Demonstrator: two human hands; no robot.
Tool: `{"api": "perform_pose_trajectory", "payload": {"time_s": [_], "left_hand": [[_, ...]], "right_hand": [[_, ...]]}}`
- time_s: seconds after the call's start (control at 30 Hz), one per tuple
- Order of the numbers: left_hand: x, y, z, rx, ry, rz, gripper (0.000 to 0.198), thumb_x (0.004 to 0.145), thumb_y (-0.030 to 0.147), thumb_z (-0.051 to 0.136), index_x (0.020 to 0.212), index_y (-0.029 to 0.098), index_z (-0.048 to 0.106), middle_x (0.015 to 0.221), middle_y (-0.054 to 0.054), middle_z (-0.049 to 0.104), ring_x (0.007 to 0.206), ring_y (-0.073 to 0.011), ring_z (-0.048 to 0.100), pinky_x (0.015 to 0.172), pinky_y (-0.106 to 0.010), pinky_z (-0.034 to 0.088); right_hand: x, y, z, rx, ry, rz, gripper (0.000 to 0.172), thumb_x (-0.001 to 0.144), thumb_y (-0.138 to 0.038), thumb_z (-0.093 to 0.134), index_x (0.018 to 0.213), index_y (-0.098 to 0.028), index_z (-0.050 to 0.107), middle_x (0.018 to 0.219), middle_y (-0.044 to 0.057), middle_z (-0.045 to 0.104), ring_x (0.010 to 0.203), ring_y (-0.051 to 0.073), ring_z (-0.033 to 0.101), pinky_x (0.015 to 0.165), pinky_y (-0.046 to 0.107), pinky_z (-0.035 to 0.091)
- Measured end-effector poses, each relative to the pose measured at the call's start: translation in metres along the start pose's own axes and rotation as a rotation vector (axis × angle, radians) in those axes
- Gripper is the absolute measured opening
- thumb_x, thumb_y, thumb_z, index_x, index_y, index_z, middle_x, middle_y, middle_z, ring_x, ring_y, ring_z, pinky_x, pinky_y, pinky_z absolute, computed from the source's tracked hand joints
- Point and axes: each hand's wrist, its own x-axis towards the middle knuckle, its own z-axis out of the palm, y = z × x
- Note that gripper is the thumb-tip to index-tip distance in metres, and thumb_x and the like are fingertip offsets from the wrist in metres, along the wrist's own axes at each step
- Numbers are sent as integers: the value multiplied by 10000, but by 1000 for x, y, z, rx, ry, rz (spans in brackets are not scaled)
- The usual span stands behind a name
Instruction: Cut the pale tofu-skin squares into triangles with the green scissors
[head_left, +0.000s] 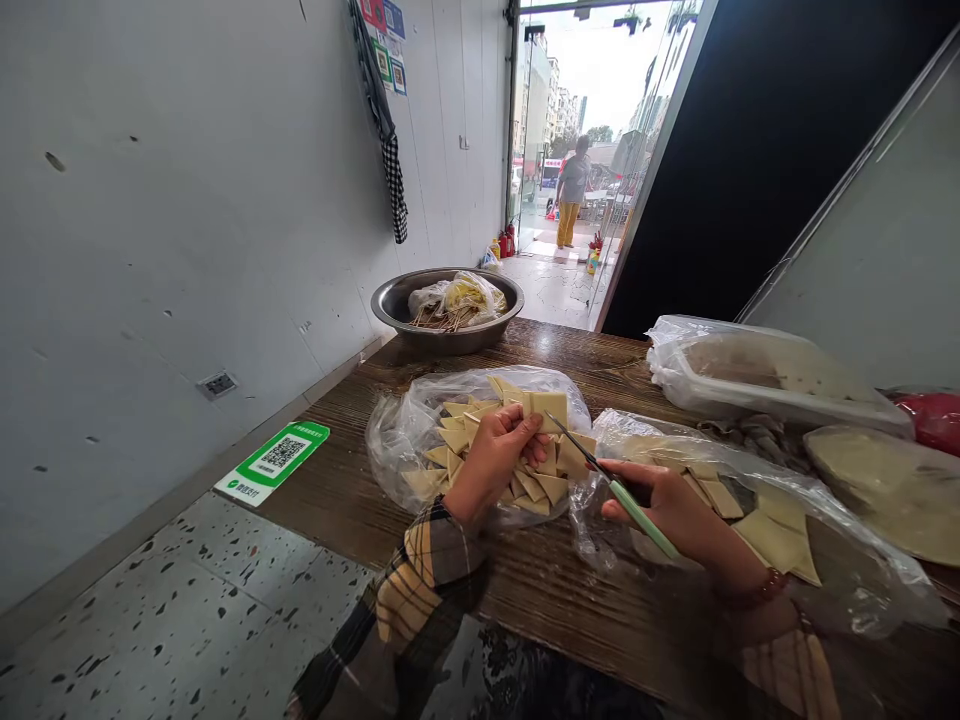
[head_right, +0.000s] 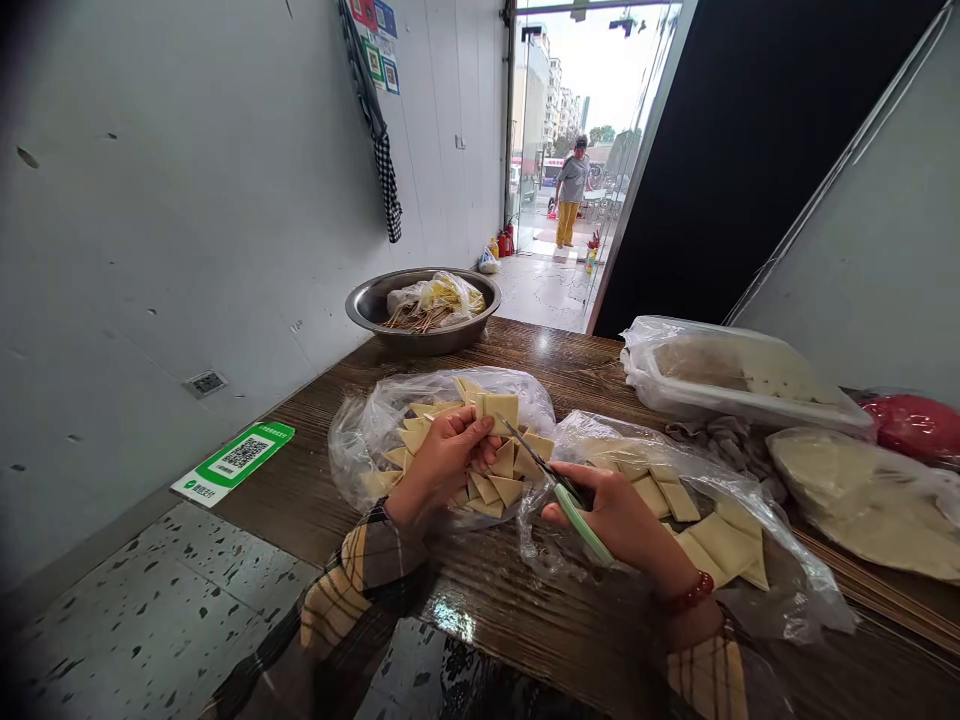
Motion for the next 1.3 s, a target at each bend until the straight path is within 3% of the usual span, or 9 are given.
{"api": "perform_pose_trajectory", "payload": {"time_s": [0.3, 0.63, 0.93, 1.3], "left_hand": [[-3, 0, 1, 38, -160, -57, 379, 756, 486, 712, 766, 127, 593, 637, 7, 620, 454, -63, 539, 431, -173, 392], [-4, 0, 0, 38, -160, -57, 373, 750, 482, 716, 742, 132, 586, 628, 3, 608, 458, -65, 536, 443, -173, 396], [-3, 3, 1, 50, -10, 5, 362, 744, 490, 709, 766, 159, 561, 589, 36, 569, 488, -93, 566, 476, -197, 458], [-4, 0, 3, 133, -81, -4, 319, 759, 454, 710, 770, 144, 632, 636, 21, 596, 498, -84, 565, 462, -184, 439]], "right_hand": [[0, -3, 0, -13, 5, -19, 555, 746, -399, 730, 1235, -141, 687, 1140, 121, 740, 1006, 313, 688, 878, 414, 548], [2, 10, 3, 36, 2, -29, 492, 756, -385, 740, 1204, -184, 713, 1118, 88, 754, 994, 314, 695, 888, 425, 550], [1, 4, 2, -48, 0, -7, 539, 764, -429, 729, 1236, -171, 687, 1091, 90, 756, 944, 296, 696, 829, 406, 547], [2, -4, 4, -29, 31, -62, 544, 756, -412, 734, 1240, -171, 682, 1189, 105, 722, 1066, 320, 663, 942, 450, 504]]}}
